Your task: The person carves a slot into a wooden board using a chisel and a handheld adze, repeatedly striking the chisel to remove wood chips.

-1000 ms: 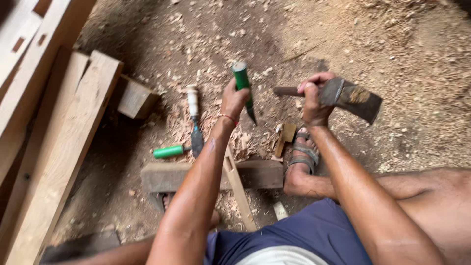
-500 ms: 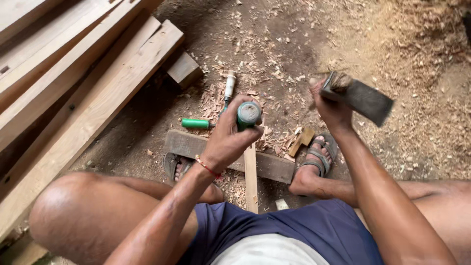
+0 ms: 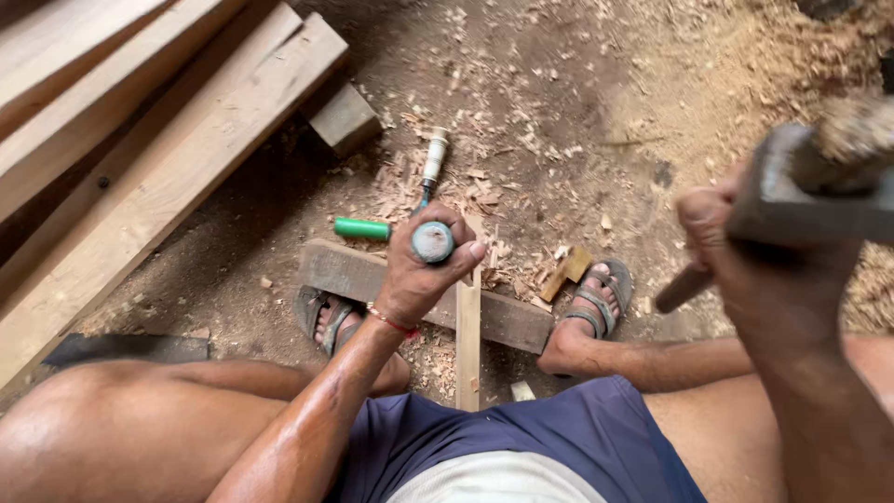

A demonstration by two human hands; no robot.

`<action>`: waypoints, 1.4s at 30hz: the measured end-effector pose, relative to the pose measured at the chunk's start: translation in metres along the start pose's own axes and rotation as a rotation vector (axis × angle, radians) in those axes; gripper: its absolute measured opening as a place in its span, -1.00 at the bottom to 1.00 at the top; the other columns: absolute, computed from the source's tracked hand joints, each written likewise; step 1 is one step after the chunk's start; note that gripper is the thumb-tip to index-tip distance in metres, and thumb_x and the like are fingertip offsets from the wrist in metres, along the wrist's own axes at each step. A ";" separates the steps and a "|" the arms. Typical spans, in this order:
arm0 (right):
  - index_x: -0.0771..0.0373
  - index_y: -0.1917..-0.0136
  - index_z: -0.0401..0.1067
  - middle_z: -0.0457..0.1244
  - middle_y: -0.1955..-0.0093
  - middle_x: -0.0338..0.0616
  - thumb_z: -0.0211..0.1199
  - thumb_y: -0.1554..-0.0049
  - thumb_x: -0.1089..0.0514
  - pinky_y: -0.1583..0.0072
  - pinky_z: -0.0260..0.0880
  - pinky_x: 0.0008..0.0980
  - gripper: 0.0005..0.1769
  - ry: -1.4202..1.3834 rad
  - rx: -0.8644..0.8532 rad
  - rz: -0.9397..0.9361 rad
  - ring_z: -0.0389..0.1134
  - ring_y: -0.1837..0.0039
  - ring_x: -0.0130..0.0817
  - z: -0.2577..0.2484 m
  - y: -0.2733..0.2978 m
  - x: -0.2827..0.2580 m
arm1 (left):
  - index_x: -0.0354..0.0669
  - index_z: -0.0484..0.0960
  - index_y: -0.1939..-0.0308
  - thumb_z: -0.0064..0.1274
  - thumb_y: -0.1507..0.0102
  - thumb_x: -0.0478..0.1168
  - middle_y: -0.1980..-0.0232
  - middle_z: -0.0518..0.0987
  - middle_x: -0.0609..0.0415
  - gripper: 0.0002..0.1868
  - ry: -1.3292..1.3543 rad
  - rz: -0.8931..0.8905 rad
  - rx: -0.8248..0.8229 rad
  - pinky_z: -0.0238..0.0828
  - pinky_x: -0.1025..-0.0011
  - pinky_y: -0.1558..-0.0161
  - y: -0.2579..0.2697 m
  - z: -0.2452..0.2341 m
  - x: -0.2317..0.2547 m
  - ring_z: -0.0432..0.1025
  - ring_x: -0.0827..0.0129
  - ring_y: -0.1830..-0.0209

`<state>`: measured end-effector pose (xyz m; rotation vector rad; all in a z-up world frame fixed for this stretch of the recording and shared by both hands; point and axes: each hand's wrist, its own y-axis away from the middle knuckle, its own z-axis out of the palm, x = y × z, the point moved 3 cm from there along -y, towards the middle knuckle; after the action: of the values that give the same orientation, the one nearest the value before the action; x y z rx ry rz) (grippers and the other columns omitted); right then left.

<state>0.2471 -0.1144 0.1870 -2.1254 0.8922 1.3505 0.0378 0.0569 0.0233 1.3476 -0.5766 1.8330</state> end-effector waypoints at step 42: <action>0.19 -0.05 0.48 0.38 0.16 -0.24 0.43 -0.04 0.05 0.08 0.49 -0.39 -0.67 0.603 -0.510 -0.387 0.43 0.13 -0.44 0.047 0.040 0.005 | -0.26 0.59 0.09 0.32 -0.03 -0.39 0.07 0.55 0.06 -0.61 -0.205 0.089 -0.150 0.44 0.38 -0.08 0.028 0.032 -0.033 0.48 0.32 0.01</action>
<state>0.1907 -0.1108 0.1613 -2.9896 0.2970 0.7941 0.0388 0.0062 0.0050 1.4361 -0.8768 1.6941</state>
